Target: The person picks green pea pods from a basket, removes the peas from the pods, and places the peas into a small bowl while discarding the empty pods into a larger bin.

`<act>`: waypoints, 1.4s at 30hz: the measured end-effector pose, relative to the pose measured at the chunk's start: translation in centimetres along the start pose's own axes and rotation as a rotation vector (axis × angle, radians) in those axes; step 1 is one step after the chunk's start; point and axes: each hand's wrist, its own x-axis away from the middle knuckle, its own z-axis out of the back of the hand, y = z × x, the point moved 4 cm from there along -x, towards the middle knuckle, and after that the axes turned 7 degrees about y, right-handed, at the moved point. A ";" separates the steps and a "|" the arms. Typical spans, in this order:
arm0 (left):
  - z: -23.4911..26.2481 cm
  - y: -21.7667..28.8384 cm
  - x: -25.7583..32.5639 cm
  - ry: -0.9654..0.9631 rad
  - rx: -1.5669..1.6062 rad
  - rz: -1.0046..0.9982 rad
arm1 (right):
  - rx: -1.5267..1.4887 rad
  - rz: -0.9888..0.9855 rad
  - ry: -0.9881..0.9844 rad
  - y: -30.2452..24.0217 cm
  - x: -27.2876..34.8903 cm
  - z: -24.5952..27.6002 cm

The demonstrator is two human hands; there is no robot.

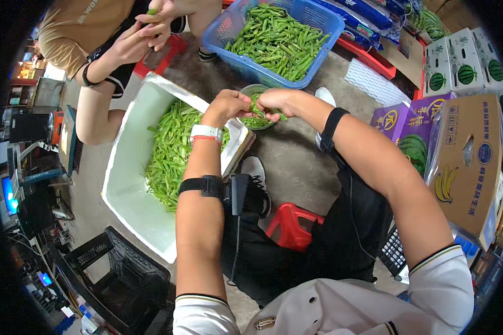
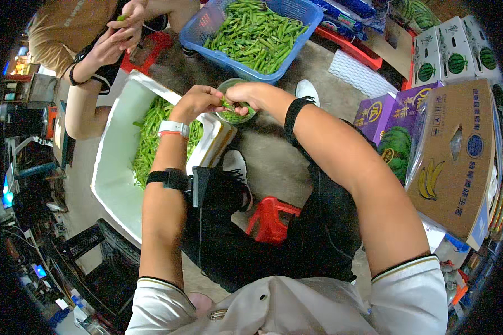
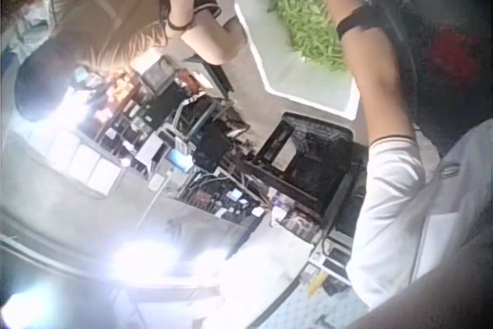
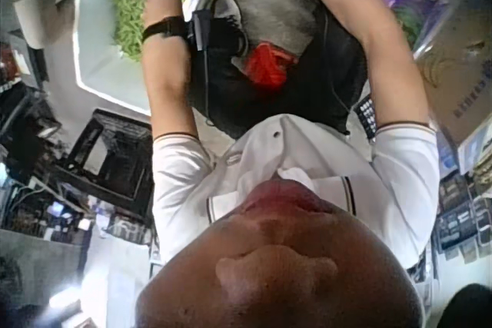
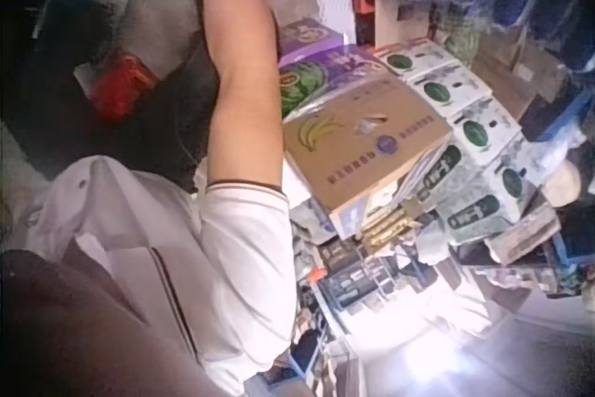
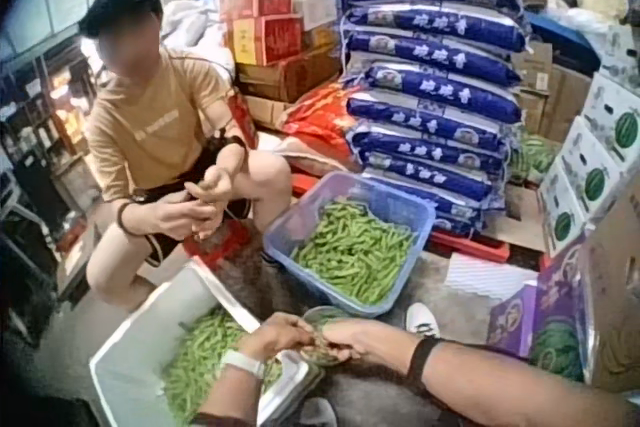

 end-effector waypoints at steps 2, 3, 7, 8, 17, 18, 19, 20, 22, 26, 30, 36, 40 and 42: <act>-0.1 -0.4 -0.5 0.026 -0.009 0.000 | -0.045 -0.045 0.004 0.6 -0.9 0.0; 0.0 -0.6 -0.9 0.051 -0.019 0.001 | -0.038 -0.048 0.017 0.8 -1.4 0.2; 0.2 -1.9 -1.9 0.066 0.005 0.034 | -0.033 -0.061 0.029 1.0 -2.1 0.0; 0.2 -2.1 -2.3 0.081 0.008 0.050 | -0.029 -0.076 0.038 1.0 -2.2 0.0; -0.6 -2.8 -3.3 0.108 0.132 0.132 | 0.001 -0.120 0.102 1.2 -2.8 0.2; -0.8 -2.5 -3.3 0.091 0.101 0.132 | 0.016 -0.129 0.086 1.2 -2.9 0.6; -0.6 -2.6 -3.3 0.082 0.069 0.135 | 0.031 -0.137 0.061 1.3 -3.1 0.4; -0.5 -2.8 -3.2 0.087 0.071 0.139 | 0.033 -0.139 0.055 1.4 -3.3 0.2; -0.5 -2.9 -3.2 0.106 0.139 0.150 | 0.027 -0.112 0.060 1.6 -3.6 0.2; -1.1 -2.5 -2.3 0.090 0.242 0.171 | 0.039 -0.124 0.120 2.1 -4.3 0.0; -1.2 -2.2 -2.2 0.045 0.175 0.129 | 0.173 -0.125 0.228 2.0 -4.5 0.4; -1.4 -3.1 -3.0 0.124 0.210 0.300 | 0.180 -0.234 0.181 1.8 -3.9 0.4; -0.5 -5.3 -5.8 0.154 0.069 0.316 | 0.173 -0.181 0.154 1.5 -4.3 0.1; 0.3 -6.4 -6.7 0.185 -0.047 0.291 | 0.164 -0.163 0.131 1.2 -4.2 -0.4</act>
